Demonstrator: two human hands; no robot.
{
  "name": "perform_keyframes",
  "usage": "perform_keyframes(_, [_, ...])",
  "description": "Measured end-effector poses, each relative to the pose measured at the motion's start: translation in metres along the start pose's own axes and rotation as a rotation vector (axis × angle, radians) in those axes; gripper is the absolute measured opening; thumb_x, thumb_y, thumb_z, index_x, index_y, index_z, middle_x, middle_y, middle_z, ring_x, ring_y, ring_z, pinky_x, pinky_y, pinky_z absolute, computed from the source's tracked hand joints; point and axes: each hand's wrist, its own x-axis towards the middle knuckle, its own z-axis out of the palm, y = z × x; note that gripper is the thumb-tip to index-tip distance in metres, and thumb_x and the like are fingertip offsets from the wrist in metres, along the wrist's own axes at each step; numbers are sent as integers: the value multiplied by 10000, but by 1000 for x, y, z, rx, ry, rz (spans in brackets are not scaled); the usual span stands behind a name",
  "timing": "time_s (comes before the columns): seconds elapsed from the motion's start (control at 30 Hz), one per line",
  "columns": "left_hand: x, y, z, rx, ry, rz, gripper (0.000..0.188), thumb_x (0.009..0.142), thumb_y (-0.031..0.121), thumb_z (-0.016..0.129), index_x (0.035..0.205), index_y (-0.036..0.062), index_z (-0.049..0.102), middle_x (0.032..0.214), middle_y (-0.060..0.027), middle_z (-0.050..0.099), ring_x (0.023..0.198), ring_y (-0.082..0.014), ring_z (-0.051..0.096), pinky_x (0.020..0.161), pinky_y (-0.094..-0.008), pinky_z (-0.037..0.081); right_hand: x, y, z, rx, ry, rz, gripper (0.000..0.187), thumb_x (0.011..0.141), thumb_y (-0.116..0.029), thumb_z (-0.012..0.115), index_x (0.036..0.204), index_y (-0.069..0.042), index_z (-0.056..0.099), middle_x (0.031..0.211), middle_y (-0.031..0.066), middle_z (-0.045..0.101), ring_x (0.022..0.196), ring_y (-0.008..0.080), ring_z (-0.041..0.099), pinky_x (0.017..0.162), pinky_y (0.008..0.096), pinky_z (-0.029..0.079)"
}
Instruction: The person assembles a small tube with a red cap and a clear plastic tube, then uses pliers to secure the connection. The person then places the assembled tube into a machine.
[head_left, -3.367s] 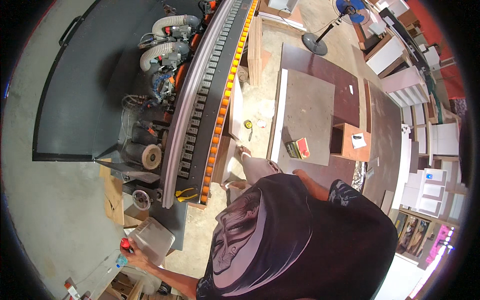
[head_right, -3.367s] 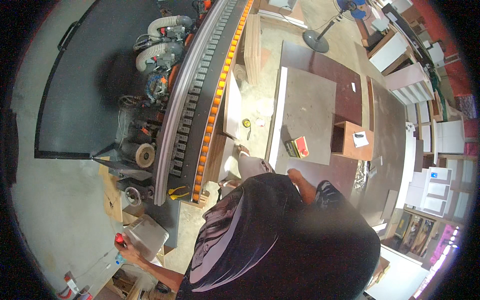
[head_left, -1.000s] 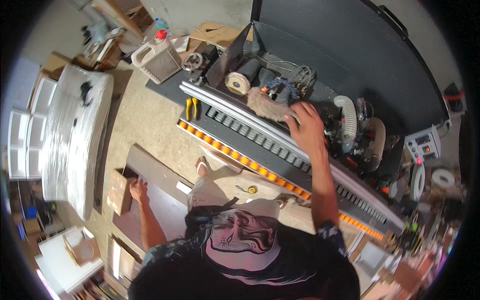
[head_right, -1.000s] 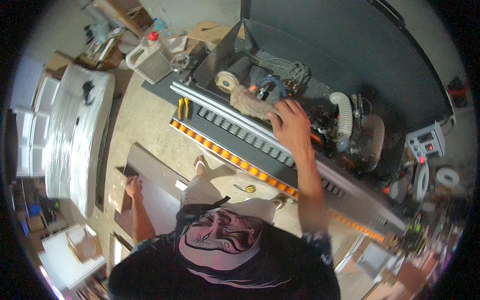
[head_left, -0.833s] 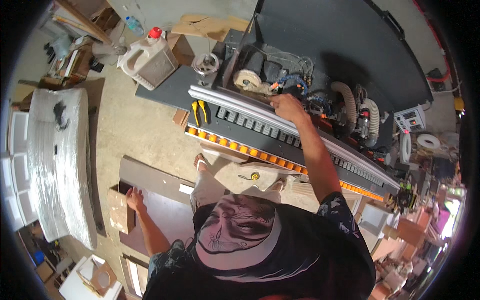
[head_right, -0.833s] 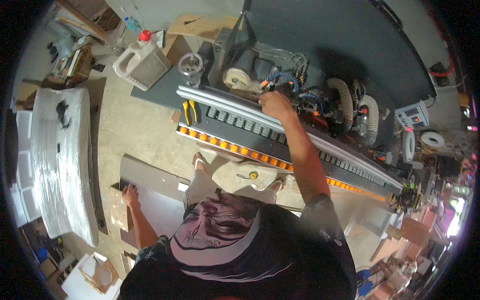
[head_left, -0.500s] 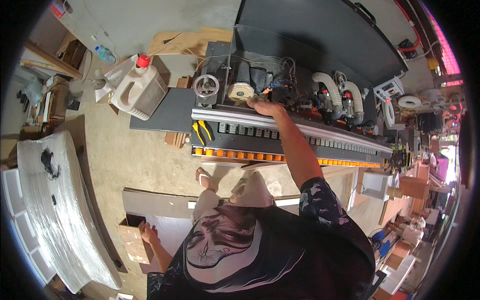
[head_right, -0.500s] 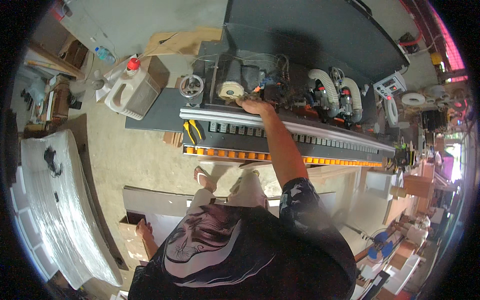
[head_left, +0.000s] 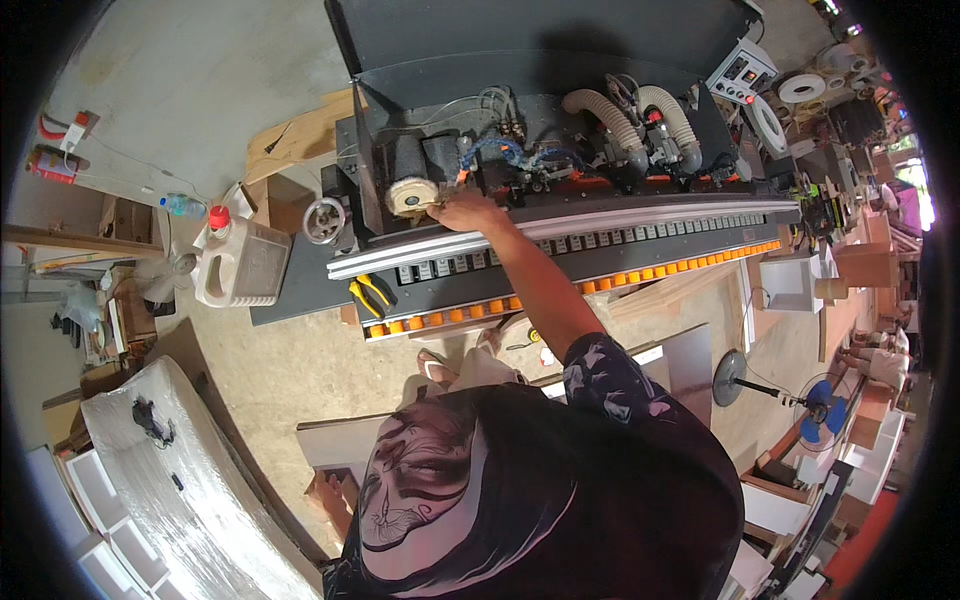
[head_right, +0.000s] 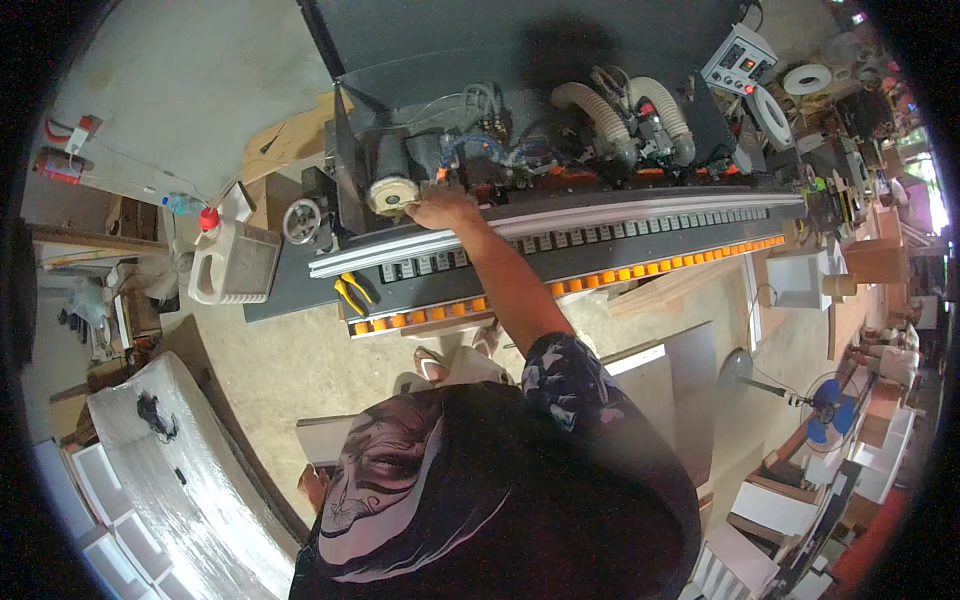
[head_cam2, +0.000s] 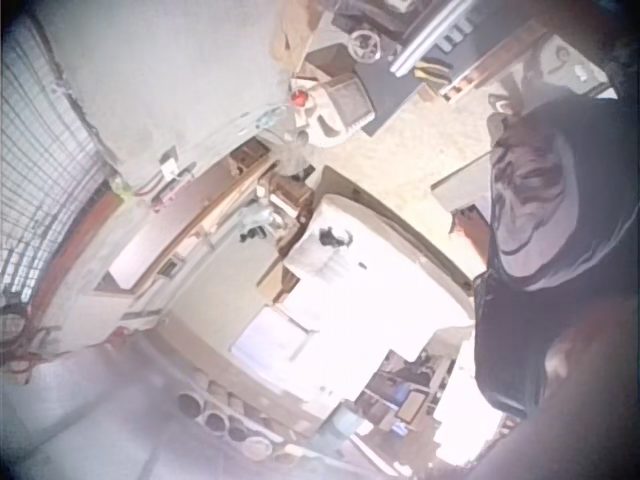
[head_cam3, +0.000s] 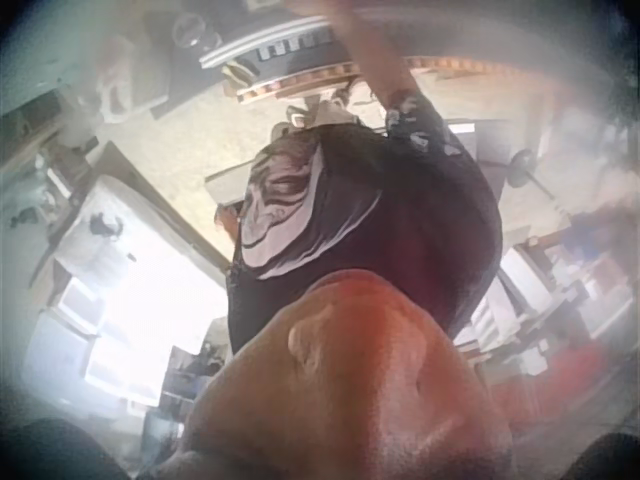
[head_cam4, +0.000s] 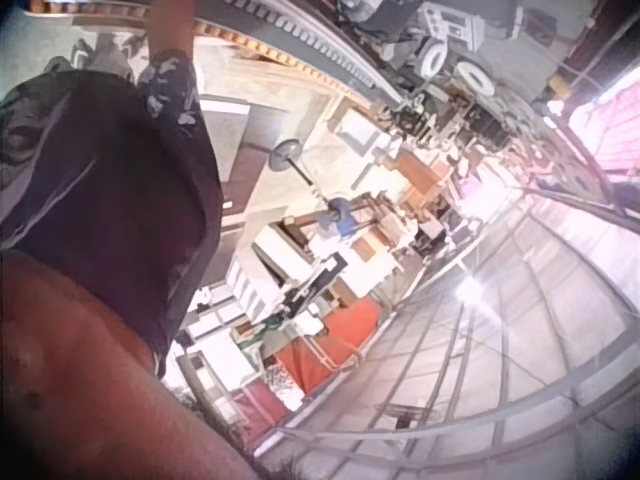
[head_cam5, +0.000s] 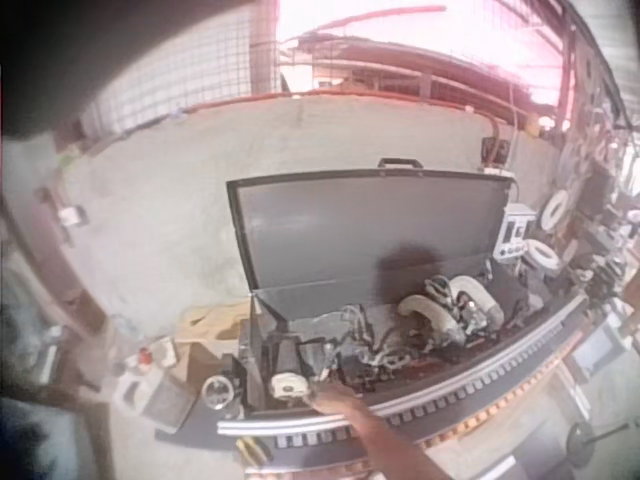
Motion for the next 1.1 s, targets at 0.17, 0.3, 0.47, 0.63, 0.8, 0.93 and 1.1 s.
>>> perform_keyframes(0.17, [-61, 32, 26, 3, 117, 239, 337, 994, 276, 732, 1239, 53, 671, 1019, -95, 703, 844, -233, 722, 615, -298, 521, -77, 21, -90, -40, 129, 86, 527, 913, -481, 623, 1029, 5, 791, 1152, 227, 756, 1117, 416, 708, 974, 465, 568])
perform_keyframes(0.3, [-21, 136, 99, 211, -70, 781, 369, 995, 284, 769, 1251, 33, 682, 1063, -87, 712, 918, -193, 690, 734, -337, 568, -24, 129, -33, -115, 10, 189, 442, 900, -347, 604, 1066, 24, 779, 1192, 248, 740, 1139, 410, 705, 992, 485, 549])
perform_keyframes(0.47, [-100, 298, 218, 414, 10, 1310, 452, 1019, 256, 748, 1346, -34, 634, 1215, -169, 715, 1121, -254, 680, 957, -387, 549, -25, 69, -63, -87, -247, 286, 466, 958, -309, 547, 1310, -74, 741, 1414, 151, 689, 1332, 372, 631, 1091, 540, 484])
perform_keyframes(0.63, [-116, 408, 329, 728, -190, 1621, 554, 984, 326, 760, 1406, -2, 613, 1388, -257, 652, 1287, -427, 624, 1092, -502, 482, -15, 71, -49, -190, -321, 258, 496, 993, -357, 534, 1383, -104, 708, 1495, 143, 638, 1366, 366, 608, 1135, 517, 463])
perform_keyframes(0.8, [-72, 437, 411, 783, -525, 1631, 607, 978, 427, 758, 1399, 10, 625, 1385, -258, 660, 1296, -435, 626, 1078, -495, 495, -19, 85, -45, -337, -328, 198, 538, 1002, -395, 529, 1423, -93, 673, 1510, 140, 629, 1382, 362, 602, 1153, 509, 449])
perform_keyframes(0.93, [-81, 435, 418, 805, -707, 1369, 711, 981, 549, 718, 1450, 29, 597, 1390, -265, 664, 1301, -410, 644, 1084, -493, 505, -27, 25, -26, -128, -4, 561, 505, 934, -391, 577, 1305, -90, 738, 1377, 183, 701, 1283, 390, 659, 1104, 500, 495])
perform_keyframes(1.1, [-85, 432, 420, 703, -748, 1421, 700, 978, 502, 738, 1489, 51, 580, 1305, -214, 727, 1225, -364, 698, 1071, -459, 516, -34, -11, -35, -130, 177, 597, 499, 877, -435, 614, 1151, -58, 792, 1242, 220, 744, 1199, 418, 694, 1055, 504, 531])
